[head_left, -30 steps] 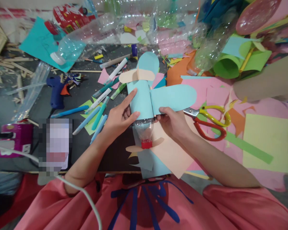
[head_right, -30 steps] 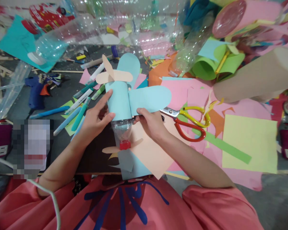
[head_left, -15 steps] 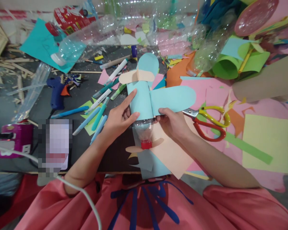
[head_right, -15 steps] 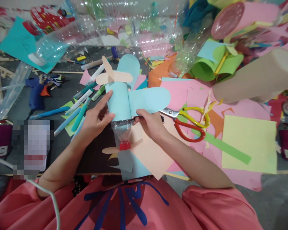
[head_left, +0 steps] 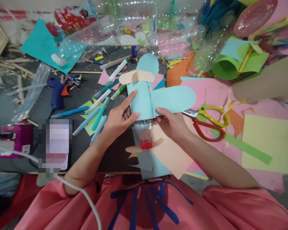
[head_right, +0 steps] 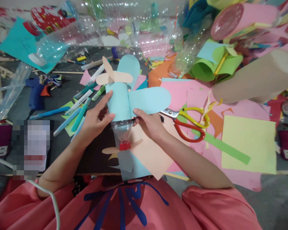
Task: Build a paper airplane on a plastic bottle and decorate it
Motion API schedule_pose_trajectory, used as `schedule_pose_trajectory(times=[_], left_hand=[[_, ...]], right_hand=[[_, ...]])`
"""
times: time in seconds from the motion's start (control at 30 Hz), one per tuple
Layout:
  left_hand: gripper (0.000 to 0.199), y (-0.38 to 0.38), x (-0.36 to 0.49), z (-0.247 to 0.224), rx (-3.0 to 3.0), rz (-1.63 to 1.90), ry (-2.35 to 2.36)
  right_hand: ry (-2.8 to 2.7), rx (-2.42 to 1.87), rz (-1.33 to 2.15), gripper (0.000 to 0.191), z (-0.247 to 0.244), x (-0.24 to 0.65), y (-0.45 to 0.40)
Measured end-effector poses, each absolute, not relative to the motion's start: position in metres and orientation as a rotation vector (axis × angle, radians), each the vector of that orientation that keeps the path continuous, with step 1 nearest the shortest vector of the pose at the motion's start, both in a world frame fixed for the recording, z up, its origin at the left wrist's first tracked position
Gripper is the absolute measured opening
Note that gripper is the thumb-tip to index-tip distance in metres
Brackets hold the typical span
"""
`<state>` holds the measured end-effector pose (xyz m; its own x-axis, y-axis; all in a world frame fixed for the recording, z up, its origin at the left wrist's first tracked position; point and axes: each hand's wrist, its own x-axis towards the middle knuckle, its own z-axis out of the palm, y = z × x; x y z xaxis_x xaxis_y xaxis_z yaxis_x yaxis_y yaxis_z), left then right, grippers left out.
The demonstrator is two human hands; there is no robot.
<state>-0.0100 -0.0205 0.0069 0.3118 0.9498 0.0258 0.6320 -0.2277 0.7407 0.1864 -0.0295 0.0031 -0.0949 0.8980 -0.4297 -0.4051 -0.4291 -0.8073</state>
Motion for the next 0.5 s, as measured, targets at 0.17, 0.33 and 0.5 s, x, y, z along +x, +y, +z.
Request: schedule_pose_trajectory(times=[0.17, 0.33, 0.5], left_hand=[[0.064, -0.0213, -0.0097, 0.0099, 1.969, 0.589, 1.416], [0.064, -0.0214, -0.0088, 0.0095, 1.949, 0.615, 1.417], [0.064, -0.0213, -0.0091, 0.0090, 1.941, 0.624, 1.419]], right_hand=[[-0.652, -1.179, 1.698, 0.030, -0.0014, 0.1871, -0.0313], [-0.675, -1.201, 1.696, 0.030, -0.0063, 0.1888, -0.0324], [-0.628, -1.206, 1.711, 0.028, -0.0061, 0.1870, -0.0323]])
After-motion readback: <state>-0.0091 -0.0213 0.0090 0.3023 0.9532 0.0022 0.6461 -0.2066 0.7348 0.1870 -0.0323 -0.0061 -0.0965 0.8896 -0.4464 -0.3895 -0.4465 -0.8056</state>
